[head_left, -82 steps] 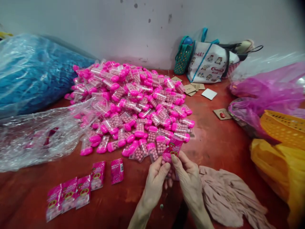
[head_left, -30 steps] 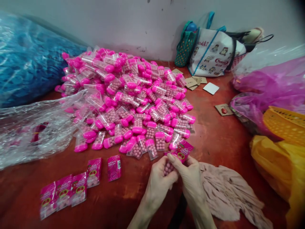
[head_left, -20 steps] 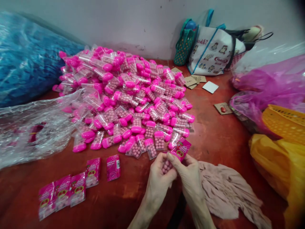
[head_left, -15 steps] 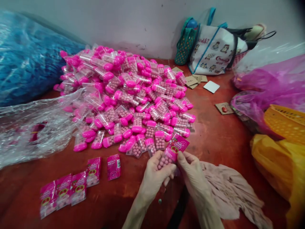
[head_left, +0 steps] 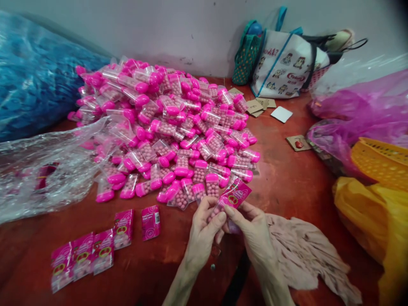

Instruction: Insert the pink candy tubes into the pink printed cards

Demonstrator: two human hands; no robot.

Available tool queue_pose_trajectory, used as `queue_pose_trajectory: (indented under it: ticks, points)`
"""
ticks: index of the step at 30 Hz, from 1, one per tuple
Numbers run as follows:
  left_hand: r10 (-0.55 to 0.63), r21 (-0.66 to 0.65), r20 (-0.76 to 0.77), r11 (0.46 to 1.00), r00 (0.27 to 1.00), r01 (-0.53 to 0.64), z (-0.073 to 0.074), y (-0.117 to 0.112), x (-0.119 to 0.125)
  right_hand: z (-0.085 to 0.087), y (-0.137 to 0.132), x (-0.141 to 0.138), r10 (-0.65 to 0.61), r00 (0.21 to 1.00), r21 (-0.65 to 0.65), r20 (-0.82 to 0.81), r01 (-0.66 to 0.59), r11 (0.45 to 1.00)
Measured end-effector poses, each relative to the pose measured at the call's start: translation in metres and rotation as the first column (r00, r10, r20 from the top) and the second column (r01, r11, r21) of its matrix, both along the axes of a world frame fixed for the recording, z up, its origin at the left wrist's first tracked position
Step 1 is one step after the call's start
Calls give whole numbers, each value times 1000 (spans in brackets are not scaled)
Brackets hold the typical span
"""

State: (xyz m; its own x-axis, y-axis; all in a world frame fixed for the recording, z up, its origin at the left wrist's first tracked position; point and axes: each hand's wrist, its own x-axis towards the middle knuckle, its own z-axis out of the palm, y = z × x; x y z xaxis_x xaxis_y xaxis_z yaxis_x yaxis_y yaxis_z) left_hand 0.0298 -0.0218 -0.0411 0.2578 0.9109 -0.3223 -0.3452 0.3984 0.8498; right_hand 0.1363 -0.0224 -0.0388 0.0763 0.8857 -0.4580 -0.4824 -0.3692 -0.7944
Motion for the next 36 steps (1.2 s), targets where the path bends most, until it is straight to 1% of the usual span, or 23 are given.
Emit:
queue_pose_trajectory:
  ticks: [2, 5, 9, 11, 15, 18, 21, 25, 28, 30, 33, 34, 36]
  points:
    - [-8, 19, -11, 1000, 1000, 8, 1, 0, 1, 0, 1, 1, -35, 999, 18, -1, 35, 999]
    - [-25, 61, -83, 998, 996, 30, 3, -2, 2, -3, 3, 4, -61, 998, 29, -26, 62, 998]
    - [-29, 100, -217, 994, 976, 52, 1, -5, 1, -8, 5, 4, -73, 997, -50, -19, 72, 996]
    - [-14, 104, -231, 994, 973, 39, -1, -6, 2, -11, 4, 1, -63, 997, -82, -53, 59, 995]
    - [13, 68, -128, 998, 992, -4, -4, -8, 5, -14, 1, -7, -75, 993, -75, -92, 68, 995]
    - [32, 29, -56, 999, 998, -30, -3, -6, 8, -12, 1, -8, -90, 991, -61, -99, 84, 995]
    - [3, 6, 1, 1000, 1000, -3, 0, -3, 8, -7, 3, -3, -90, 988, -54, -125, 84, 995]
    - [-60, 21, 41, 998, 997, 59, 5, -3, 5, -3, 5, 2, -73, 981, -62, -179, 62, 996]
    - [-34, 12, 12, 999, 999, 33, 7, -6, 4, -5, 2, -2, -69, 991, -75, -111, 61, 995]
    - [7, -3, 0, 1000, 1000, -7, 6, -7, 5, -7, 0, -7, -57, 998, -78, -2, 56, 995]
    - [46, -20, -12, 999, 999, -46, 4, -7, 8, -10, -3, -12, -49, 988, -59, 147, 59, 997]
    - [54, -25, -7, 998, 998, -54, 3, -6, 9, -10, -3, -12, -50, 987, -54, 152, 59, 997]
    - [75, -44, 33, 996, 997, -73, 1, -4, 11, -10, -3, -11, -43, 995, -54, 85, 48, 997]
